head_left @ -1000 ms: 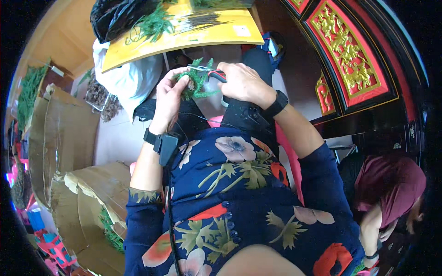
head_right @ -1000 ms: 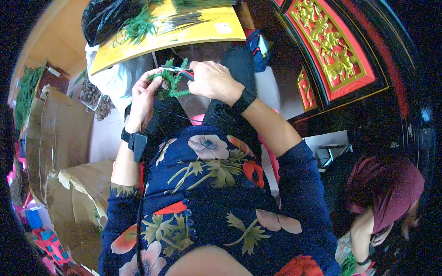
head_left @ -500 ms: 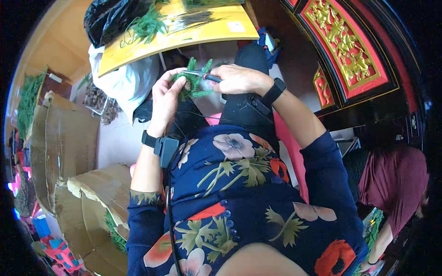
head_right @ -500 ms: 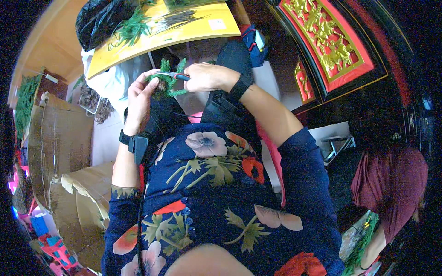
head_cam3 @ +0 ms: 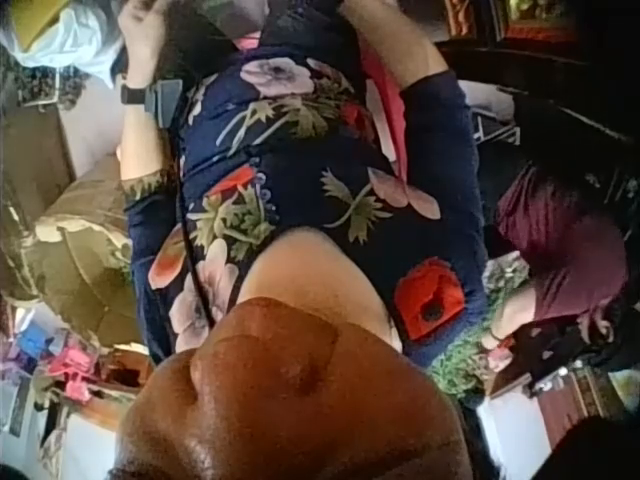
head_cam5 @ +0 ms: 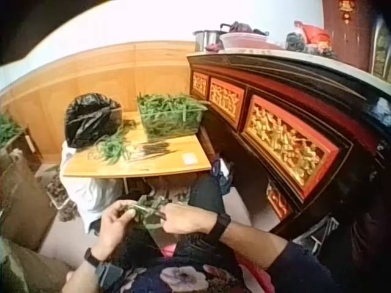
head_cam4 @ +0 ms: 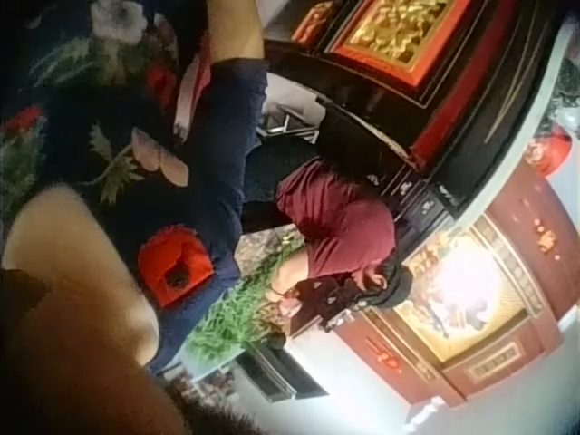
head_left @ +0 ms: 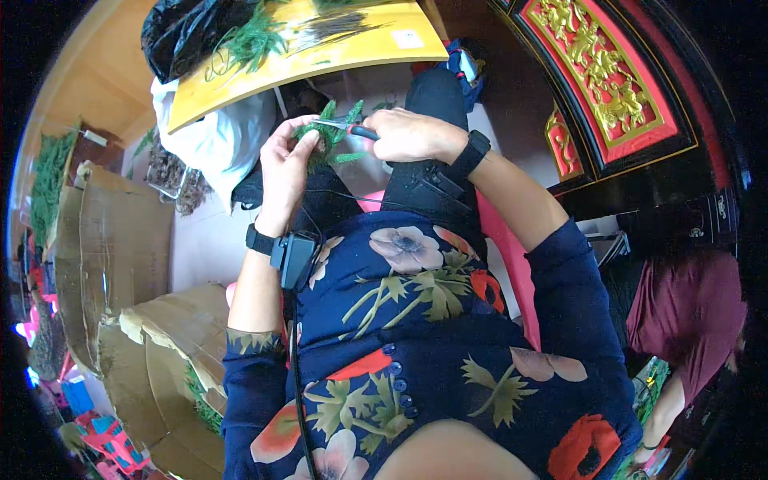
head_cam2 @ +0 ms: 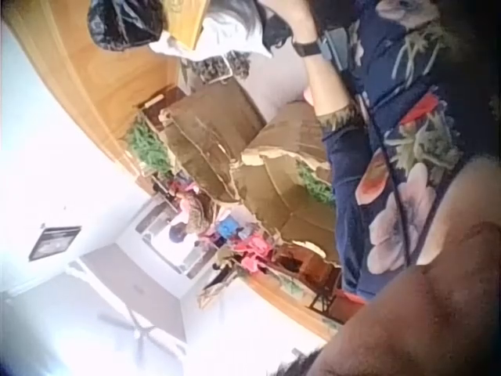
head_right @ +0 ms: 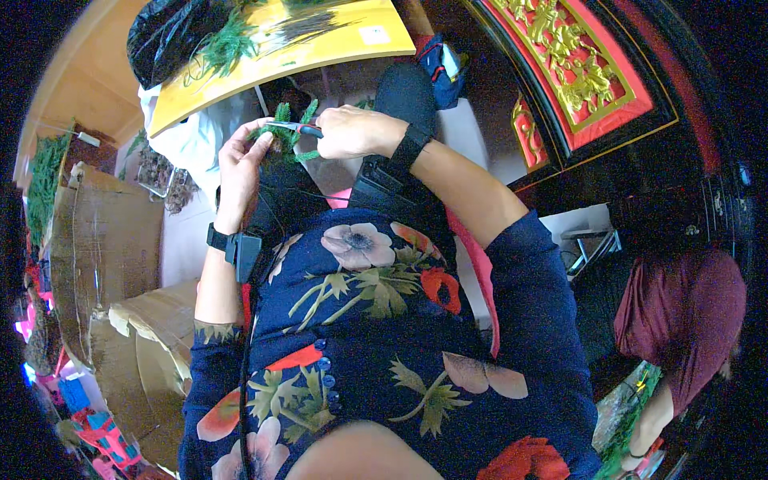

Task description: The person is trimming small artificial leaf clusters and assembling them onto wire stems.

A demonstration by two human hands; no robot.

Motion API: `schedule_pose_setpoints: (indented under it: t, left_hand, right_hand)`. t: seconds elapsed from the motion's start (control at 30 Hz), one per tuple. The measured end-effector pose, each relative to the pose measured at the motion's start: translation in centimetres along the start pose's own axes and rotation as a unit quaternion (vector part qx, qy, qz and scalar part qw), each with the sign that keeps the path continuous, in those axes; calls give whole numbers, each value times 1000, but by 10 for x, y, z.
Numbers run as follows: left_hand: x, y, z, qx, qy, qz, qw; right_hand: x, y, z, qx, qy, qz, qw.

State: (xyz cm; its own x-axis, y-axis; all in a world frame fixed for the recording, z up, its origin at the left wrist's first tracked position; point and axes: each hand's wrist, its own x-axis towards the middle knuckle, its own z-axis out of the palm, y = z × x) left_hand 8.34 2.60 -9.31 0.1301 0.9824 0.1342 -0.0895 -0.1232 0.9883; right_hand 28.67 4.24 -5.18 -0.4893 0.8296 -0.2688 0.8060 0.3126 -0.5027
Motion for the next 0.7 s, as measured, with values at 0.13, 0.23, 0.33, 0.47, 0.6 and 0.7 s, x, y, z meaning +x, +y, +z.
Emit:
schedule_pose_setpoints:
  t: [0.13, 0.23, 0.33, 0.47, 0.6, 0.7]
  left_hand:
    - [-2, 2, 1, 15, 8, -4, 1000]
    - [-2, 2, 3, 63, 27, 30, 997]
    - [-1, 1, 1, 88, 22, 18, 996]
    - [-1, -1, 0, 85, 29, 33, 995]
    - [-1, -2, 1, 77, 24, 30, 996]
    - [0, -4, 1, 82, 29, 33, 996]
  right_hand:
    - [-2, -1, -4, -9, -33, -1, 999]
    - [1, -2, -3, -16, -54, 1, 998]
    - [3, 2, -2, -21, -62, -5, 998]
    - [5, 0, -1, -18, -70, 7, 997]
    - [5, 3, 1, -22, -72, -13, 997]
    - [3, -2, -2, -34, -91, -13, 995]
